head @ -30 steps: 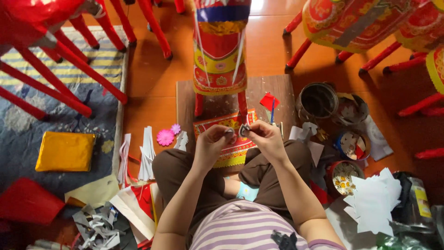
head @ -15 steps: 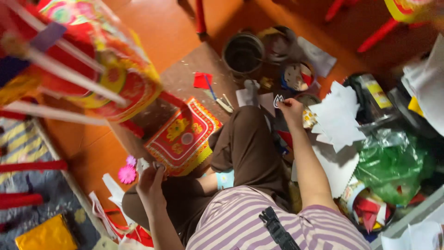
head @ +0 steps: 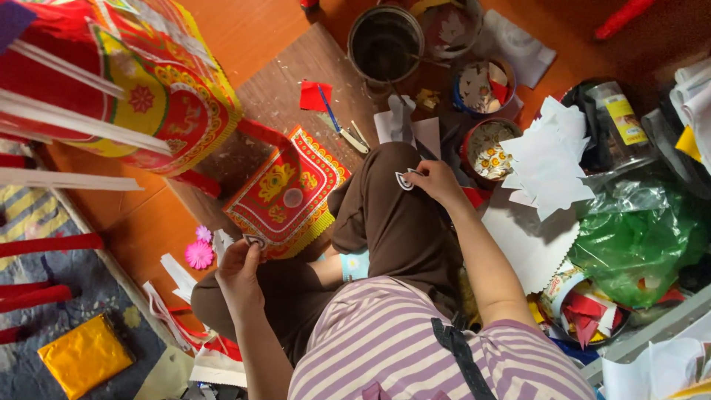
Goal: Decorating a traditional paper horse with paint and paper ornaments
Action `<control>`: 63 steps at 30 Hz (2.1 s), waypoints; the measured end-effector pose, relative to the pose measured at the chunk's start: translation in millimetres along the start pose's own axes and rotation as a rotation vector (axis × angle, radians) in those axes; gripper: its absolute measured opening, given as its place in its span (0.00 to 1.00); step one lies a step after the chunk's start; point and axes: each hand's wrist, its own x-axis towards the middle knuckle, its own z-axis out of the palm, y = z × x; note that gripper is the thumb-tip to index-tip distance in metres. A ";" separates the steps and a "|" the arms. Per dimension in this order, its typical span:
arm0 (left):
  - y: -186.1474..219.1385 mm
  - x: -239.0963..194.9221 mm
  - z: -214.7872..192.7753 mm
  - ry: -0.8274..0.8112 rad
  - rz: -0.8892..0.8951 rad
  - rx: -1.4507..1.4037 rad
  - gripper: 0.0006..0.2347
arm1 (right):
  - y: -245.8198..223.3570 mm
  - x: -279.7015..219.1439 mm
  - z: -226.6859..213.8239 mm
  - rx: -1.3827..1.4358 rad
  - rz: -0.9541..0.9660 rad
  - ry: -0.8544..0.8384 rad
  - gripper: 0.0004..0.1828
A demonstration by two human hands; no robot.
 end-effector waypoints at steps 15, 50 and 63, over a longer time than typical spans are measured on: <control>46.2 39.1 -81.0 0.199 0.192 -0.116 0.07 | -20.6 27.1 -9.3 0.074 -0.192 0.138 0.08; 356.8 156.6 -59.3 0.112 0.817 -0.214 0.03 | -386.1 -64.4 17.4 0.215 -0.789 -0.406 0.05; 342.6 135.7 -58.4 0.244 1.069 0.178 0.12 | -586.9 -47.6 33.0 0.540 -0.963 -0.302 0.05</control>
